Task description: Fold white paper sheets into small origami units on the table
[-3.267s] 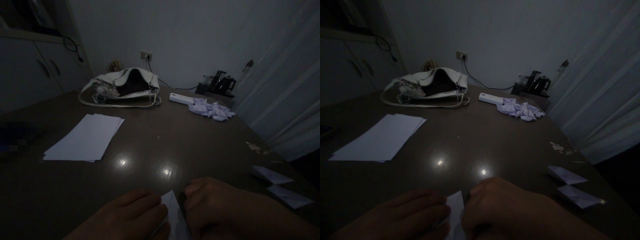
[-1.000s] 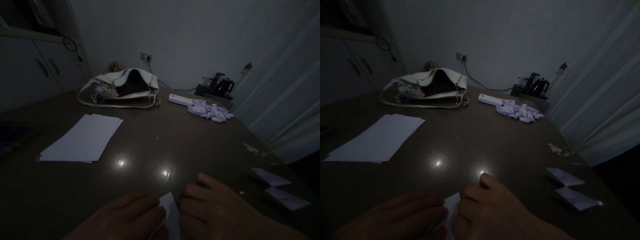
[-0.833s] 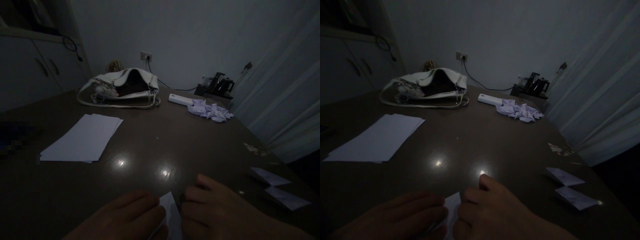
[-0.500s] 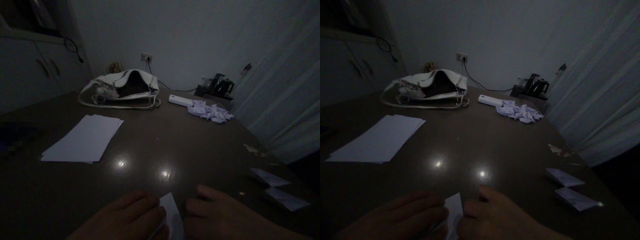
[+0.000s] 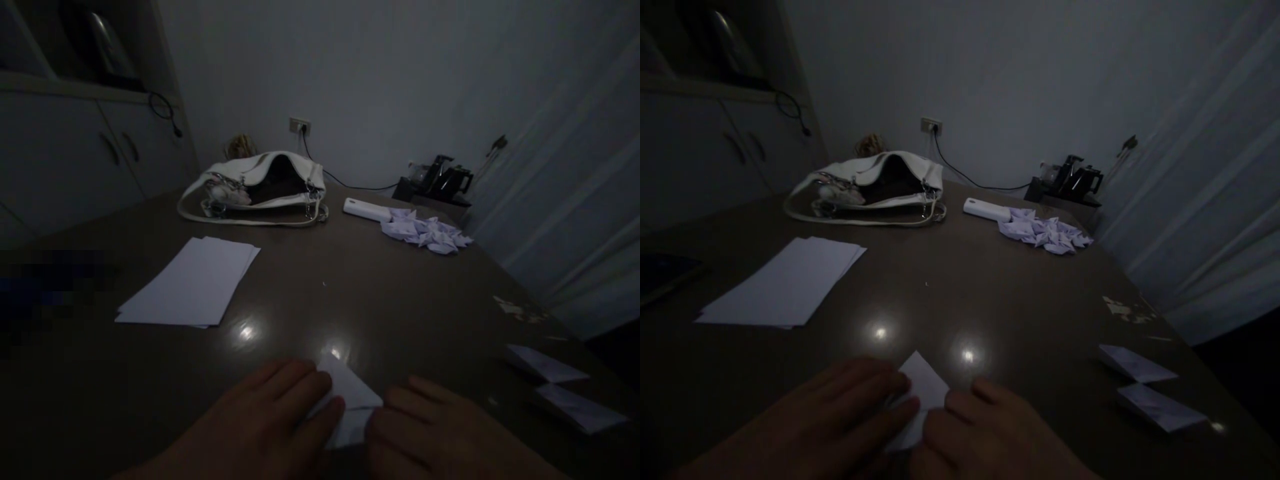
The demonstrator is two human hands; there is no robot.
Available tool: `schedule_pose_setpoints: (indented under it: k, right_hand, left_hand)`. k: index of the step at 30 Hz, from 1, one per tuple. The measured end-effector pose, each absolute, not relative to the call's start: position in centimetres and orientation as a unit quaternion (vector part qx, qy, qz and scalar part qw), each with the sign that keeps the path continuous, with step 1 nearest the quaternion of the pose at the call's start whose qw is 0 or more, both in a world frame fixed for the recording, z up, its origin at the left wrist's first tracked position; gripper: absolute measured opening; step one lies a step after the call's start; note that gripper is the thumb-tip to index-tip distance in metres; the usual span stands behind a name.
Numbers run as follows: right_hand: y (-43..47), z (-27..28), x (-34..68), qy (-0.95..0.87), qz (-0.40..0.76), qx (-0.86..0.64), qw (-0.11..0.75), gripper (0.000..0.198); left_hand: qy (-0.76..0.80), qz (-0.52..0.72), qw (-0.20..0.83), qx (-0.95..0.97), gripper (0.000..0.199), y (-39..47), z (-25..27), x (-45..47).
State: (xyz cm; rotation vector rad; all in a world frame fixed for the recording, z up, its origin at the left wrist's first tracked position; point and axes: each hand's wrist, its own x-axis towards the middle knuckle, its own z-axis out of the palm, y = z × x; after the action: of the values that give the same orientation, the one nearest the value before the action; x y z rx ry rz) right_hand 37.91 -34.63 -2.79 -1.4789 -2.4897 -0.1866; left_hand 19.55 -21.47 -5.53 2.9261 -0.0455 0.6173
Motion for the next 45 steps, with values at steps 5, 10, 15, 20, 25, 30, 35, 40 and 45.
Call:
schedule_pose_setpoints:
  k: [5, 10, 15, 20, 25, 30, 35, 40, 45]
  right_hand:
    - [-33.3, -3.1, 37.1, -0.789, -0.019, -0.591, 0.166, 0.025]
    - [-33.2, -3.7, 37.3, -0.763, 0.081, -0.619, 0.17, 0.03]
    - [-33.2, -4.7, 37.6, -0.772, 0.049, -0.606, 0.186, 0.03]
    - [-32.7, -6.0, 38.2, -0.791, 0.005, -0.559, 0.249, 0.026]
    - [-32.2, -5.5, 37.9, -0.8, -0.039, -0.531, 0.276, 0.016]
    - [-32.2, -5.4, 37.5, -0.8, -0.042, -0.524, 0.288, 0.009]
    - [-32.3, -6.1, 37.7, -0.814, -0.05, -0.499, 0.293, 0.012]
    - [-32.3, -6.5, 37.9, -0.812, -0.038, -0.497, 0.303, 0.028]
    - [-32.4, -6.2, 38.0, -0.806, -0.035, -0.505, 0.308, 0.031]
  left_hand:
    - [0.034, 0.148, 0.129, 0.98, 0.03, -22.1, -3.9, 19.2]
    - [0.032, 0.119, 0.151, 0.981, 0.028, -22.1, -4.1, 19.0]
    - [-0.008, 0.119, 0.135, 0.984, 0.031, -21.6, -4.9, 19.1]
    - [0.016, 0.144, 0.116, 0.983, 0.031, -21.4, -5.4, 19.2]
    - [0.049, 0.134, 0.117, 0.983, 0.034, -21.1, -6.1, 19.2]
    - [0.039, 0.127, 0.112, 0.985, 0.03, -20.6, -6.7, 19.4]
    - [0.031, 0.191, 0.113, 0.975, 0.022, -20.3, -6.6, 19.2]
    - [0.009, 0.277, 0.089, 0.957, 0.03, -19.9, -6.9, 19.4]
    - [-0.002, 0.292, 0.086, 0.952, 0.033, -19.5, -7.0, 19.3]
